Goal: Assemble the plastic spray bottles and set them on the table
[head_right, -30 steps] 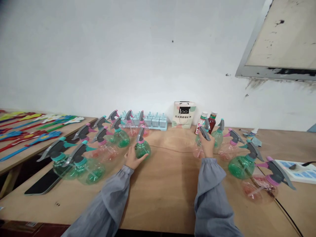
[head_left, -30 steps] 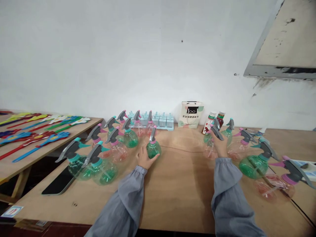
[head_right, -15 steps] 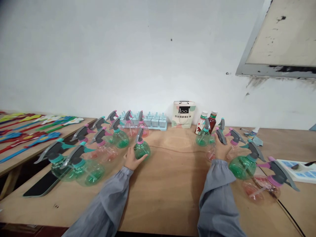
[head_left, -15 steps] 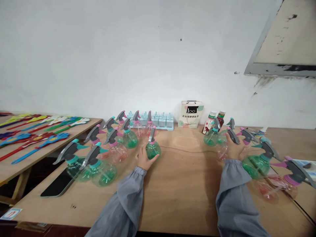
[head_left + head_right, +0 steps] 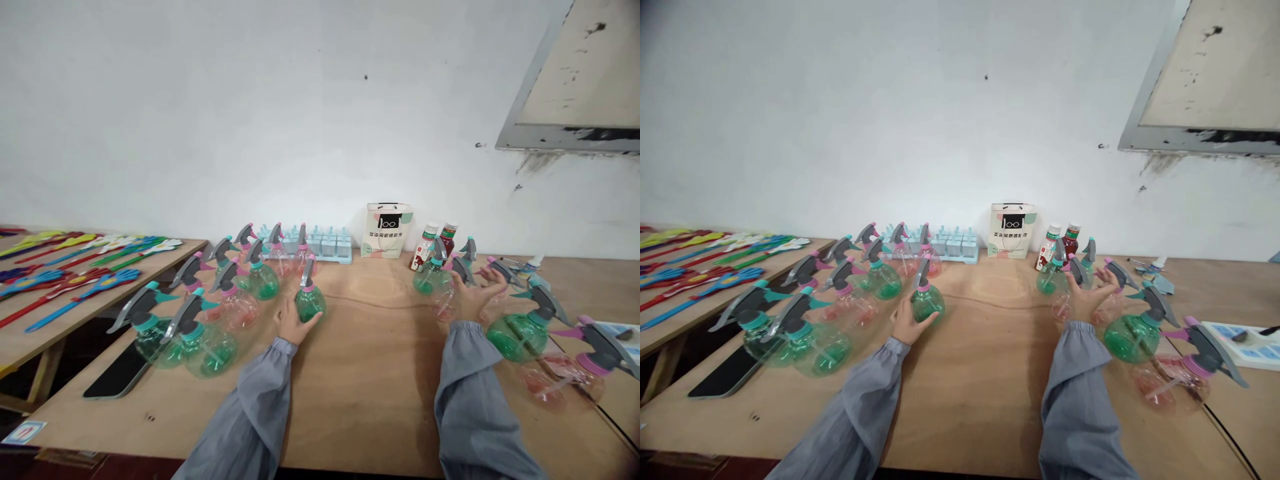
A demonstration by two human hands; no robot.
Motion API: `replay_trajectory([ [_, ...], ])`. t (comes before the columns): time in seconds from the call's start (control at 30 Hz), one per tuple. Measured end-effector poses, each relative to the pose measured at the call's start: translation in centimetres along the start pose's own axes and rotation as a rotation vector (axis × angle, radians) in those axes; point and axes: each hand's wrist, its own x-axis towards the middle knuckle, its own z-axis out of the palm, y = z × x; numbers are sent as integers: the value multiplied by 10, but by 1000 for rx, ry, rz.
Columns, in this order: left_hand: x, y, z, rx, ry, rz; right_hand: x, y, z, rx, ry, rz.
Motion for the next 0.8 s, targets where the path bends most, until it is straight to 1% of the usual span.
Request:
replay_trajectory([
  [0.07, 0, 1, 2, -12, 4, -8, 4, -14, -2, -32, 104, -157],
  [0.1, -1, 2, 3, -15, 6, -17, 4, -25, -2, -42, 142, -213],
  [0.13, -2, 4, 4, -15, 4, -26, 2, -39, 1, -38, 148, -242],
  [0.17, -4, 6, 6, -13, -4, -32, -2, -54, 4, -14, 121, -251],
  [0.2, -8, 9, 8, -8, -18, -36, -9, -70, 10, 27, 36, -245],
  [0.23, -11, 13, 10, 1, -35, -36, -19, -87, 16, 49, -153, -183],
  [0.27, -16, 16, 13, 15, -49, -35, -32, -103, 24, 72, -377, -105],
  [0.33, -26, 23, 19, 54, -53, -32, -64, -131, 39, 200, -899, -2],
  [0.37, -31, 27, 22, 73, -55, -21, -81, -142, 45, 269, -1095, 28],
  [0.4, -37, 31, 24, 89, -58, 0, -99, -151, 51, 322, -1243, 52],
  [0.43, -44, 34, 27, 101, -59, 32, -115, -157, 55, 349, -1318, 79],
  [0.47, -51, 36, 28, 111, -57, 72, -130, -161, 58, 366, -1345, 102],
  [0.5, -57, 38, 30, 119, -54, 124, -142, -164, 59, 383, -1346, 118],
  [0.53, -64, 39, 30, 121, -53, 184, -150, -165, 60, 398, -1319, 128],
  [0.6, -71, 40, 30, 94, -53, 299, -159, -165, 59, 434, -1251, 122],
  [0.63, -69, 39, 28, 59, -58, 341, -160, -164, 59, 454, -1220, 115],
  [0.67, -64, 38, 25, 12, -53, 356, -158, -163, 59, 472, -1197, 113],
  [0.7, -53, 38, 22, -39, -31, 339, -156, -161, 58, 486, -1187, 120],
  [0.73, -38, 37, 17, -89, 10, 294, -152, -160, 58, 498, -1189, 135],
  [0.8, 4, 35, 8, -165, 142, 147, -146, -157, 59, 517, -1212, 178],
])
